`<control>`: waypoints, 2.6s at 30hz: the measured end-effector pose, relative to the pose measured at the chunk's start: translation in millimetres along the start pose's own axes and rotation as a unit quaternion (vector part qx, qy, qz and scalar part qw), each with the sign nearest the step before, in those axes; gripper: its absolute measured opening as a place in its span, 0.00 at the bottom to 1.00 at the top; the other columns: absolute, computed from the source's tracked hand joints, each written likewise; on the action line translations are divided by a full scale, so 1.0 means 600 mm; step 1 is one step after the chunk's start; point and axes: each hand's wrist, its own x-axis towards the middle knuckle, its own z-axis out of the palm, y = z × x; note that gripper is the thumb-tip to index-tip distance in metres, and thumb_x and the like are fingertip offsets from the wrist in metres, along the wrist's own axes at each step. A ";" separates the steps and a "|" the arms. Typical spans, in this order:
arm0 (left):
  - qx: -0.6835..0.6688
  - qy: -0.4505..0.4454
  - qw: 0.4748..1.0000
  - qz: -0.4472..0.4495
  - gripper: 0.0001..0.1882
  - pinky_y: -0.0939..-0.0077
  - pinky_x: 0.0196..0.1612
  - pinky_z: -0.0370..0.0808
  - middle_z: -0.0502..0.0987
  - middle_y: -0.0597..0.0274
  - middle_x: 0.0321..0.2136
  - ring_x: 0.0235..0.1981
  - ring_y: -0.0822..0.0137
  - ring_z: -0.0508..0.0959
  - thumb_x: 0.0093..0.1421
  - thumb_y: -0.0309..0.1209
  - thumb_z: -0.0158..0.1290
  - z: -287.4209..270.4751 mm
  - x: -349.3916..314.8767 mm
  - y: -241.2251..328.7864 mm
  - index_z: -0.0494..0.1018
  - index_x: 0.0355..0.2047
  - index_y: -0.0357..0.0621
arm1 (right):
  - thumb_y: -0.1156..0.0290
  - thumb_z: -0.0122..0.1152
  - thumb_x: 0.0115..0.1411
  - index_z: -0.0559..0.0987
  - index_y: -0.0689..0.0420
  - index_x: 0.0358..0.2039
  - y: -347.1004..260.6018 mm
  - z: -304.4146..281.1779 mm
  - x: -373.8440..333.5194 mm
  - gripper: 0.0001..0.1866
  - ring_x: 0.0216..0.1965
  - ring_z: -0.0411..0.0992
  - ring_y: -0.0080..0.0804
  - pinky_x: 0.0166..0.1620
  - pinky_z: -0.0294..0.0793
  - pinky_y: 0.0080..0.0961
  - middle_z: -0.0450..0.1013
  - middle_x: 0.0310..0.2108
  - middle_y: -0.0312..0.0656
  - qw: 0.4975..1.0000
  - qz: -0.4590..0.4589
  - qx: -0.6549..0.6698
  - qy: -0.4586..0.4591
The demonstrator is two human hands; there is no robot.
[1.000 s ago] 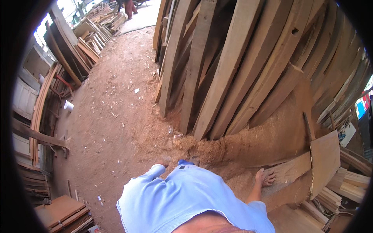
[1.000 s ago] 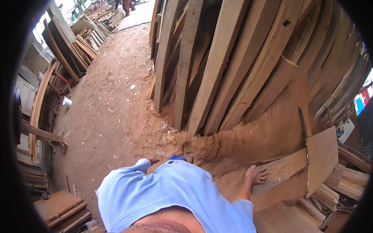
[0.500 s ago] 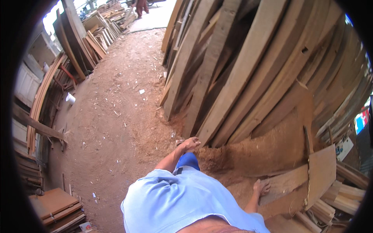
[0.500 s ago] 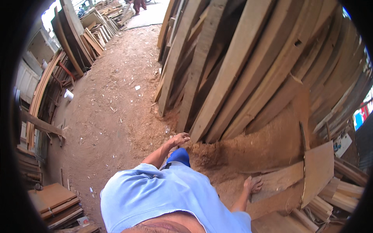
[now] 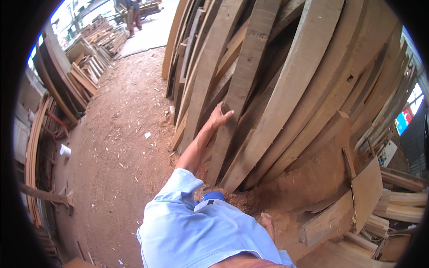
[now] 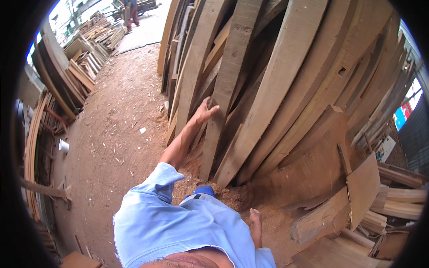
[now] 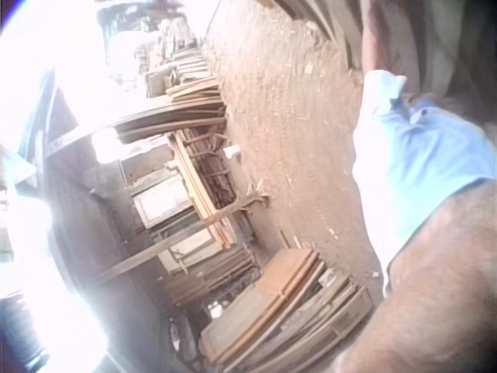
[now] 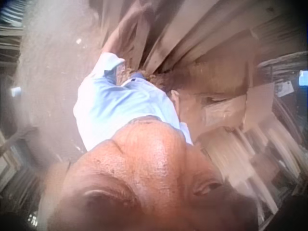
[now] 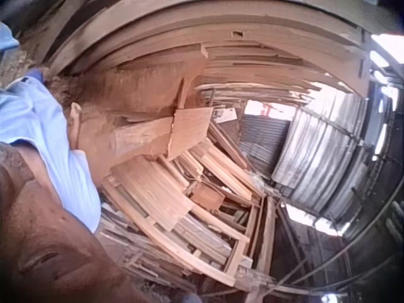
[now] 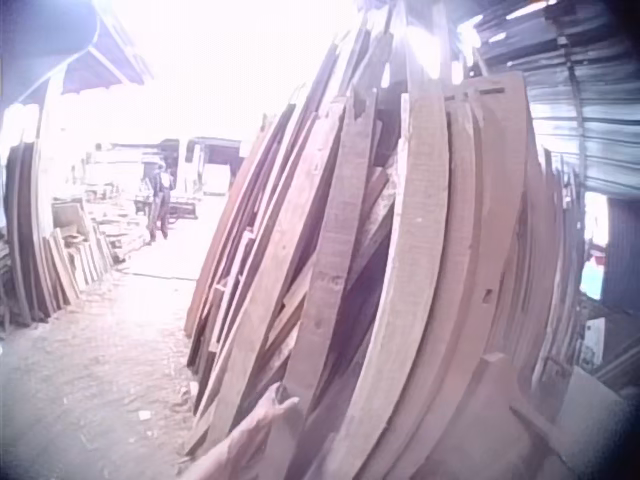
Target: The person organizes wood planks in a workshop by hand, picking up individual boards from one stack and leaning them vertically against a wall or other planks. They move through the shop, handling various sizes of lumber and placing them into an upright organized arrangement.
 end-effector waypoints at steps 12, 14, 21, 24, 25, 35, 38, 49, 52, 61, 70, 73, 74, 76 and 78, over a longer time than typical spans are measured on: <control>-0.289 -0.095 0.953 -0.003 0.37 0.68 0.52 0.72 0.76 0.51 0.47 0.47 0.61 0.76 0.54 0.46 0.63 0.023 0.196 0.112 0.66 0.56 0.32 | 0.62 0.52 0.61 0.74 0.54 0.26 0.066 0.042 -0.191 0.11 0.15 0.60 0.18 0.16 0.57 0.23 0.65 0.18 0.32 0.921 0.094 0.377 0.030; -0.296 -0.116 0.948 0.016 0.40 0.70 0.51 0.73 0.75 0.55 0.48 0.47 0.64 0.75 0.53 0.50 0.63 0.033 0.187 0.094 0.65 0.58 0.36 | 0.62 0.52 0.61 0.74 0.55 0.26 0.077 0.041 -0.217 0.11 0.15 0.60 0.18 0.16 0.57 0.23 0.65 0.18 0.32 0.919 0.109 0.378 0.038; -0.223 -0.015 0.971 0.090 0.37 0.68 0.55 0.68 0.75 0.46 0.48 0.51 0.59 0.73 0.53 0.45 0.64 0.087 0.043 0.134 0.65 0.53 0.29 | 0.63 0.52 0.61 0.73 0.55 0.25 0.091 0.047 -0.227 0.12 0.15 0.61 0.19 0.16 0.56 0.23 0.66 0.18 0.31 0.918 0.121 0.376 0.032; -0.169 -0.047 0.981 0.079 0.38 0.69 0.55 0.68 0.75 0.44 0.48 0.52 0.58 0.73 0.52 0.45 0.64 0.084 -0.040 0.207 0.64 0.54 0.30 | 0.63 0.52 0.61 0.73 0.55 0.24 0.073 0.040 -0.201 0.12 0.15 0.61 0.19 0.16 0.56 0.23 0.67 0.18 0.31 0.924 0.104 0.367 0.015; -0.158 -0.062 0.983 0.070 0.38 0.69 0.55 0.68 0.75 0.44 0.48 0.52 0.59 0.73 0.51 0.44 0.64 0.085 -0.058 0.219 0.64 0.54 0.30 | 0.63 0.52 0.60 0.73 0.55 0.24 0.064 0.036 -0.187 0.12 0.15 0.61 0.19 0.16 0.56 0.23 0.67 0.18 0.31 0.926 0.093 0.365 0.007; -0.168 -0.180 0.957 0.151 0.34 0.65 0.47 0.71 0.76 0.48 0.38 0.43 0.55 0.76 0.47 0.47 0.67 0.142 -0.154 0.243 0.69 0.46 0.36 | 0.65 0.51 0.61 0.74 0.55 0.25 -0.060 0.000 -0.047 0.11 0.13 0.58 0.18 0.14 0.54 0.22 0.64 0.17 0.28 0.967 0.137 0.212 0.029; -0.152 -0.238 0.953 0.111 0.36 0.61 0.48 0.70 0.75 0.43 0.41 0.45 0.49 0.75 0.46 0.47 0.67 0.126 -0.156 0.258 0.67 0.48 0.35 | 0.66 0.51 0.62 0.74 0.55 0.26 -0.077 0.012 -0.051 0.09 0.13 0.59 0.19 0.15 0.56 0.21 0.64 0.17 0.29 0.965 0.117 0.230 0.042; -0.150 -0.210 0.961 0.101 0.34 0.63 0.52 0.69 0.74 0.45 0.44 0.49 0.52 0.74 0.53 0.45 0.62 0.118 -0.095 0.239 0.65 0.52 0.36 | 0.62 0.54 0.61 0.76 0.56 0.32 0.027 0.088 -0.090 0.11 0.17 0.63 0.20 0.17 0.60 0.21 0.68 0.20 0.31 0.954 0.149 0.260 0.012; -0.138 -0.164 0.965 0.152 0.36 0.56 0.57 0.65 0.70 0.39 0.51 0.55 0.45 0.69 0.56 0.46 0.57 0.125 -0.059 0.215 0.61 0.58 0.35 | 0.62 0.55 0.61 0.76 0.56 0.33 0.010 0.089 -0.101 0.11 0.17 0.64 0.20 0.18 0.61 0.21 0.68 0.20 0.31 0.953 0.150 0.263 0.009; -0.033 -0.125 0.985 0.111 0.41 0.58 0.65 0.57 0.61 0.35 0.60 0.62 0.41 0.60 0.59 0.40 0.54 0.112 -0.003 0.163 0.49 0.67 0.41 | 0.60 0.55 0.60 0.76 0.57 0.34 -0.034 0.083 -0.064 0.12 0.17 0.65 0.21 0.18 0.62 0.21 0.69 0.21 0.32 0.957 0.125 0.263 0.010; 0.111 -0.084 0.981 0.138 0.49 0.47 0.68 0.45 0.41 0.30 0.66 0.68 0.35 0.42 0.52 0.47 0.61 0.024 0.018 0.120 0.48 0.68 0.47 | 0.59 0.56 0.60 0.76 0.57 0.36 -0.090 0.083 -0.017 0.14 0.18 0.66 0.22 0.19 0.63 0.22 0.70 0.21 0.32 0.964 0.094 0.246 -0.025; 0.181 0.144 0.956 0.183 0.52 0.43 0.67 0.43 0.43 0.29 0.65 0.67 0.34 0.43 0.47 0.49 0.64 -0.058 0.112 0.166 0.50 0.67 0.44 | 0.66 0.52 0.61 0.70 0.55 0.27 -0.111 0.074 -0.009 0.08 0.15 0.63 0.23 0.15 0.59 0.24 0.65 0.19 0.33 0.965 0.091 0.238 -0.066; 0.224 0.176 0.945 0.161 0.56 0.43 0.67 0.43 0.42 0.33 0.67 0.68 0.38 0.42 0.47 0.50 0.65 -0.084 0.142 0.195 0.44 0.68 0.47 | 0.66 0.52 0.61 0.70 0.55 0.27 -0.106 0.071 -0.006 0.08 0.15 0.63 0.23 0.15 0.59 0.24 0.65 0.19 0.33 0.964 0.091 0.241 -0.063; 0.274 0.223 0.928 0.121 0.60 0.43 0.67 0.43 0.42 0.34 0.67 0.68 0.39 0.42 0.46 0.50 0.66 -0.131 0.204 0.245 0.40 0.69 0.49 | 0.65 0.52 0.62 0.70 0.56 0.28 -0.094 0.077 0.015 0.09 0.15 0.62 0.23 0.15 0.59 0.25 0.65 0.20 0.34 0.968 0.131 0.198 -0.079; 0.266 0.192 0.940 0.095 0.62 0.44 0.67 0.42 0.41 0.32 0.66 0.68 0.38 0.42 0.45 0.50 0.67 -0.154 0.266 0.257 0.37 0.69 0.48 | 0.65 0.52 0.62 0.70 0.55 0.27 -0.096 0.090 0.006 0.09 0.14 0.61 0.23 0.15 0.57 0.24 0.65 0.19 0.34 0.969 0.148 0.192 -0.050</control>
